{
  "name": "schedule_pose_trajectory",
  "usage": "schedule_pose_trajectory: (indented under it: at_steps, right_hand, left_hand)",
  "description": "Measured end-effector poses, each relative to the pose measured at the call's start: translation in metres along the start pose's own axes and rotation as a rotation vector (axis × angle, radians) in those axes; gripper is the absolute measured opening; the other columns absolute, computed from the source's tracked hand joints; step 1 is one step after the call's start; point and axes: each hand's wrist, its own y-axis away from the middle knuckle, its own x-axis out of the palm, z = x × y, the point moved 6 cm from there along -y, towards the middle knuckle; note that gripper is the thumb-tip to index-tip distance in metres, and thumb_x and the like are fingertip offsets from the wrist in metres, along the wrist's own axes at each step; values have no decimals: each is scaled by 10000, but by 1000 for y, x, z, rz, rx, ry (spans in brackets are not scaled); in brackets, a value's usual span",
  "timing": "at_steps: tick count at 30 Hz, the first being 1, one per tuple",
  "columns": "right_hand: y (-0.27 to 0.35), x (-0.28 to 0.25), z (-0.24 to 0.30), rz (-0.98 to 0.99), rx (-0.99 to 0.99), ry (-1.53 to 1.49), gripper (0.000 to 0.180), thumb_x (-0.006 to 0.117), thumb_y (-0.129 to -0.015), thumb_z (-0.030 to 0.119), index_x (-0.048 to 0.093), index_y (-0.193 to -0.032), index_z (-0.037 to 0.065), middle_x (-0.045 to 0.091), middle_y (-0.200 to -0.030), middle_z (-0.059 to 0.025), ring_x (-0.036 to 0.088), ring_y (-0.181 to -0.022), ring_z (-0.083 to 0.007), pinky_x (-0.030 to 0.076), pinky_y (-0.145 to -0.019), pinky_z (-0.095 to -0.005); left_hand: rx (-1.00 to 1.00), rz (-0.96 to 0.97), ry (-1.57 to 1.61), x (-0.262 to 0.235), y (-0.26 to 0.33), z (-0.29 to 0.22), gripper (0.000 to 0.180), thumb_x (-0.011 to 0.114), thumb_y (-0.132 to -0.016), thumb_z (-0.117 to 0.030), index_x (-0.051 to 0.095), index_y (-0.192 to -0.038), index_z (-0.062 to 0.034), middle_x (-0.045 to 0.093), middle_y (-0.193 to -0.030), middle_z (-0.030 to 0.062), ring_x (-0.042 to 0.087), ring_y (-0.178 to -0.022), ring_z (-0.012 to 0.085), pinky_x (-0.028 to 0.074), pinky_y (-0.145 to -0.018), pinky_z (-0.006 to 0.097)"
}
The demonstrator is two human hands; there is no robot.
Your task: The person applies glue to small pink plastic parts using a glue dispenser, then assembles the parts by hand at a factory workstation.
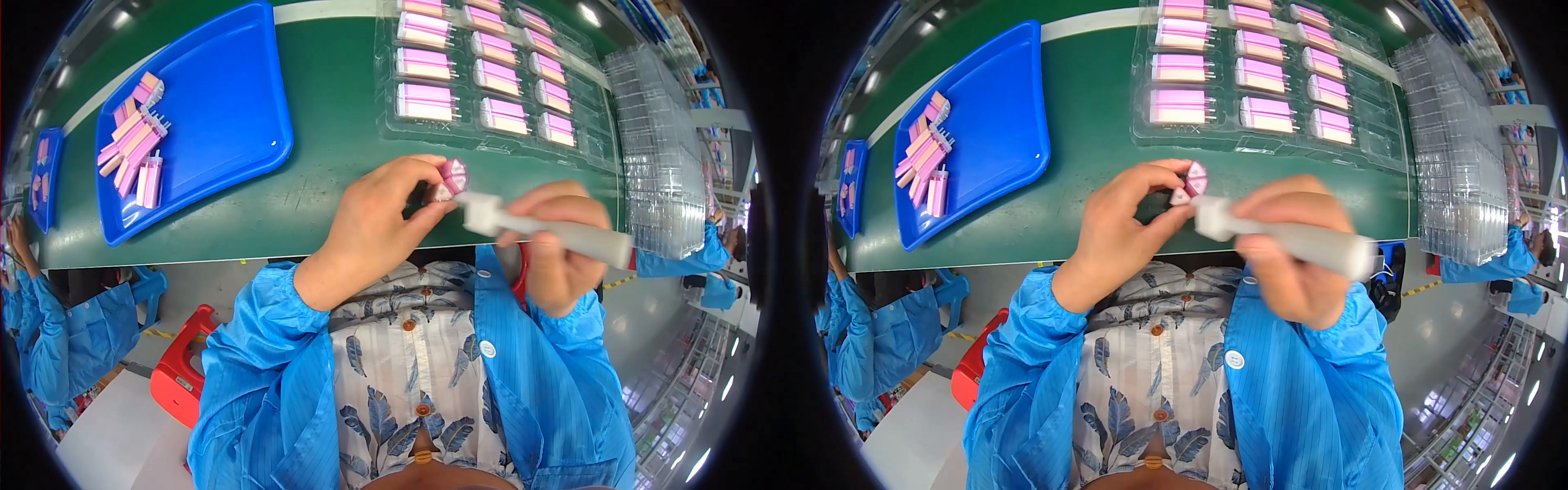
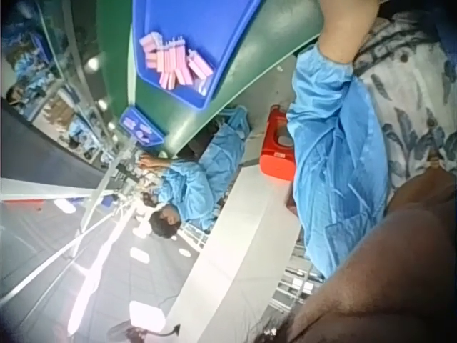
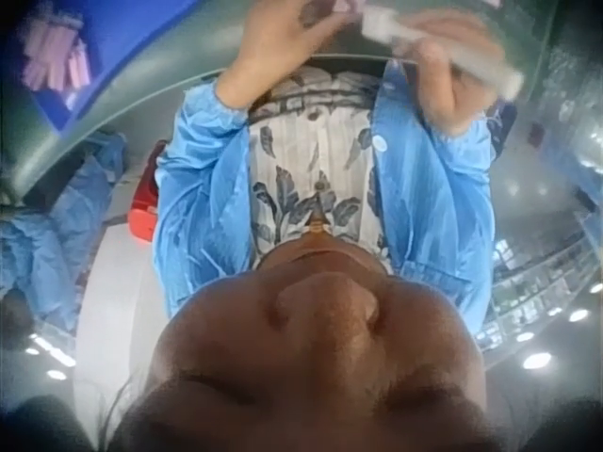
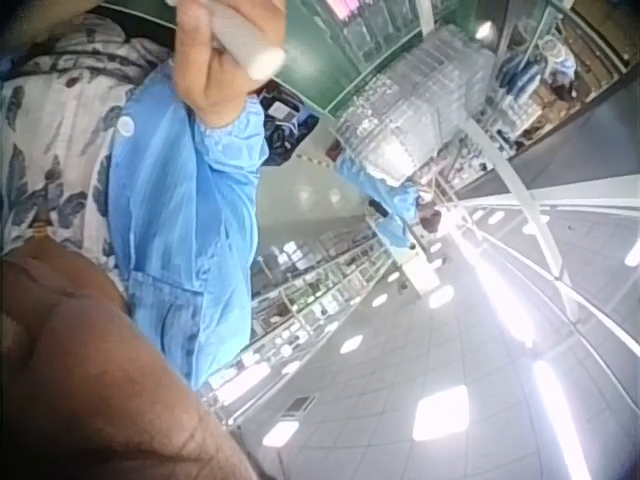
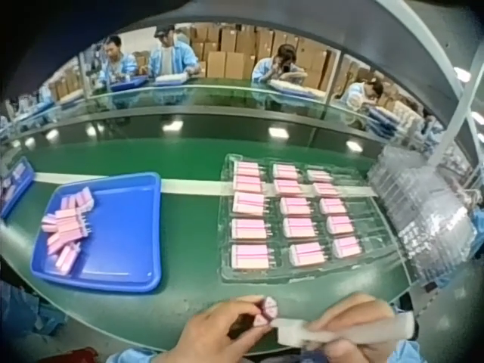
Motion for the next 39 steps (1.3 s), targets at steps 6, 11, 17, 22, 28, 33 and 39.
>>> schedule_pose_trajectory:
  at_steps: [6,11,17,22,28,33,39]
  right_hand:
    - [19,-50,-8,-233,2,-64,197,541,-995,122,482,-1090,-40,573,-1035,-236,625,-655,-170,546,-621,-286]
    - [47,-66,-16,-254,95,-125,172,577,-966,61,494,-1083,-32,584,-1033,-222,604,-644,-146,525,-612,-262]
    - [69,-95,-21,-335,81,-99,176,652,-897,-4,551,-1039,-32,640,-977,-185,617,-721,-165,517,-645,-271]
    - [84,-116,-15,-418,68,-59,191,687,-867,-2,579,-1022,-27,666,-945,-183,634,-796,-204,522,-689,-305]
    - [89,-121,-15,-403,52,-5,198,696,-861,13,576,-1014,-21,666,-950,-184,636,-796,-207,525,-698,-309]
    - [78,-102,-26,-337,29,-32,156,654,-897,46,562,-1008,-13,657,-937,-176,617,-754,-197,519,-656,-315]
    - [65,-69,-16,-324,51,-78,266,592,-979,194,492,-1086,-29,581,-958,-221,588,-619,-169,521,-572,-276]
  left_hand:
    - [-415,151,902,6,-10,17,183,557,-1001,-135,519,-1134,-15,644,-1015,106,662,-952,227,563,-881,410]
    - [-510,174,853,23,-34,-9,302,501,-1034,-237,470,-1234,-12,611,-1039,98,649,-992,211,580,-910,444]
    - [-412,228,622,89,-92,-31,284,652,-941,-114,616,-1192,13,626,-1048,85,653,-925,170,610,-781,347]
    - [432,184,-265,175,-156,-83,187,703,-852,-136,649,-1007,-47,615,-905,149,649,-798,310,546,-671,377]
    - [686,264,-511,217,-145,-95,161,708,-821,-162,620,-852,-30,576,-824,128,626,-752,326,524,-638,410]
    - [498,260,-493,117,-78,-102,109,697,-799,-65,654,-890,-23,617,-855,110,636,-752,286,528,-632,383]
    - [320,-212,-900,-82,-6,-50,128,698,-801,-45,677,-925,-23,665,-905,130,646,-802,313,526,-689,400]
